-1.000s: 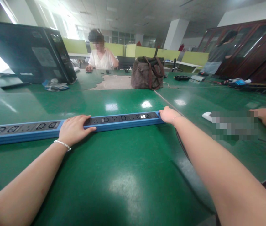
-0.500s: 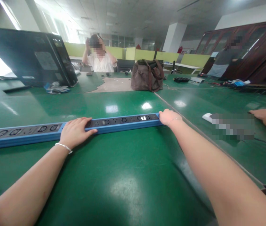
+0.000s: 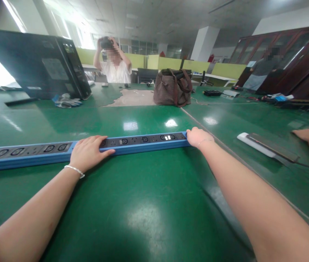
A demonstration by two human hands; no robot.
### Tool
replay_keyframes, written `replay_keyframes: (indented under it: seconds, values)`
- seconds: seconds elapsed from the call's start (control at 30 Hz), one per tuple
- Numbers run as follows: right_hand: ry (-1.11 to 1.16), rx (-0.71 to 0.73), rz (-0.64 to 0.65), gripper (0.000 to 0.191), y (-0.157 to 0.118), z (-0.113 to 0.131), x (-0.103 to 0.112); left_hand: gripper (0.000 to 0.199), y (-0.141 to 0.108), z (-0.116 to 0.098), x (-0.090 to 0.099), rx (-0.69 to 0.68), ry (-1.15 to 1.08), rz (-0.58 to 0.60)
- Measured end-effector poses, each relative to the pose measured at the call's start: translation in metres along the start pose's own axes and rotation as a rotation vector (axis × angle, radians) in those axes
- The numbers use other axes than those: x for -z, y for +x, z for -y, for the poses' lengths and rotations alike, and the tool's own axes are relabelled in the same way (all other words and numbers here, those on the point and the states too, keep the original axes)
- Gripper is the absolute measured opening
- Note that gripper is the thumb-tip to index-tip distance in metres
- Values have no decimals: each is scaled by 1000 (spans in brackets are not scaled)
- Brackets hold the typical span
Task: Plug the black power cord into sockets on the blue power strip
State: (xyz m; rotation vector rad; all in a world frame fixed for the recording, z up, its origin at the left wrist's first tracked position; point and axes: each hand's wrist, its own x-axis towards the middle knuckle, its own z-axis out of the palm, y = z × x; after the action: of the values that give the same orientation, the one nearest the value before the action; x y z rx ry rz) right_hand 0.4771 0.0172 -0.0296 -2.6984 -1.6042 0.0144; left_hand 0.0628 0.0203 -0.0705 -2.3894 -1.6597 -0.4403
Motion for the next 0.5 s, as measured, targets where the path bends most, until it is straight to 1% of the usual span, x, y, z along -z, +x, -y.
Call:
replay_keyframes:
  seconds: [0.07,0.1,0.27,0.37,0.43,0.5]
  values:
    - [-13,-54,-13,57,-8,1,-1,69,0,0,0,-3,-2,-3]
    - [-16,-55,-12,58,-10,1,0,68,0,0,-1,-4,-1,-4]
    - [-95,44,100,54,0,-1,8,67,0,1,-1,-4,9,-10]
    - [-113,66,136,54,3,-1,13,67,0,1,-1,-3,20,-9]
    - [-109,65,107,53,-1,0,17,68,1,1,-2,-3,24,-6]
    - [-85,26,3,53,-7,0,23,67,1,1,-2,-1,20,-8]
